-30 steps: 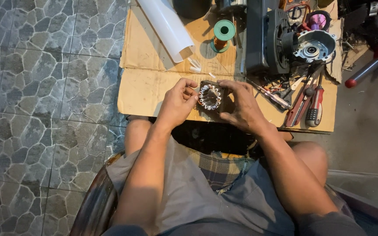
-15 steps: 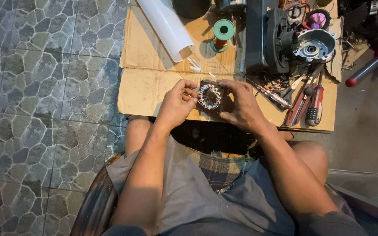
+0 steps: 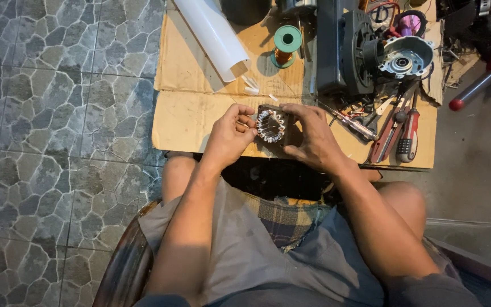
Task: Tying and securing the copper windings of a motor stator using string and a threading tool.
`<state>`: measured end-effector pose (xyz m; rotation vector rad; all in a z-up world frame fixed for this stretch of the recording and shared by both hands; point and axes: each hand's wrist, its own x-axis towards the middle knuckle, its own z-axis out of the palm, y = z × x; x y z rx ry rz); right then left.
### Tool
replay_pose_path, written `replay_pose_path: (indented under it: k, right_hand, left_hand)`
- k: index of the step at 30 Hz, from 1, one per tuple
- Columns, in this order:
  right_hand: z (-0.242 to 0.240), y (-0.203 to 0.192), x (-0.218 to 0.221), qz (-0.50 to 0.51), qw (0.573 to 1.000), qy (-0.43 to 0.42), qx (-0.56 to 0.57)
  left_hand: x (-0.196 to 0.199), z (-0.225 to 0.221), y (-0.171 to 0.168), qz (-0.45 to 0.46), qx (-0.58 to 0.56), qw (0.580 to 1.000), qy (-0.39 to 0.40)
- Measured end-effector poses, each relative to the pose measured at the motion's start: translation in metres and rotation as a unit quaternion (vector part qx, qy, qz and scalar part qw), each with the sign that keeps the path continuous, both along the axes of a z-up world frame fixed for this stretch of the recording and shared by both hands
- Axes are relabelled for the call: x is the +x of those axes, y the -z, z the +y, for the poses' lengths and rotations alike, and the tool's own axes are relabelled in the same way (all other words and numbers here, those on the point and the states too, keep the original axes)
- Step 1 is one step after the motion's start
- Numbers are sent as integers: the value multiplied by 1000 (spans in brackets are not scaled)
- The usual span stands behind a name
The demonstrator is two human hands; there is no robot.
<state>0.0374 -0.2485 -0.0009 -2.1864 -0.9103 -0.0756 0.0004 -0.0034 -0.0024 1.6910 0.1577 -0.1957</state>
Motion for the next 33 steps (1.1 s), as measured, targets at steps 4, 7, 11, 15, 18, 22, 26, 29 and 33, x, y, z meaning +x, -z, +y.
replay_pose_path:
  k: [4, 7, 11, 15, 18, 22, 26, 29, 33]
  right_hand:
    - [-1, 2, 0, 9, 1000, -1, 7]
    - [-1, 1, 1, 8, 1000, 3, 7]
    - [-2, 3, 1, 5, 1000, 0, 0]
    - [-3, 6, 1, 5, 1000, 11, -7]
    - [-5, 9, 2, 4, 1000, 11, -10]
    - [-2, 4, -1, 6, 1000, 20, -13]
    - [1, 3, -2, 7, 1000, 27, 3]
    - [4, -1, -6, 1, 999, 33, 11]
    - [4, 29, -3, -34, 998, 52, 13]
  left_hand:
    - [-1, -3, 1, 1, -6, 1000, -10]
    - [0, -3, 4, -2, -4, 1000, -13]
    - [-1, 0, 7, 4, -17, 1000, -5]
    - [-2, -2, 5, 1, -19, 1000, -2]
    - [-4, -6, 6, -16, -23, 1000, 1]
    - [-5, -7, 5, -27, -13, 1000, 2]
    - [-5, -6, 10, -1, -24, 1000, -7]
    - [-4, -7, 28, 21, -18, 1000, -8]
    - [-4, -6, 26, 58, -22, 998, 10]
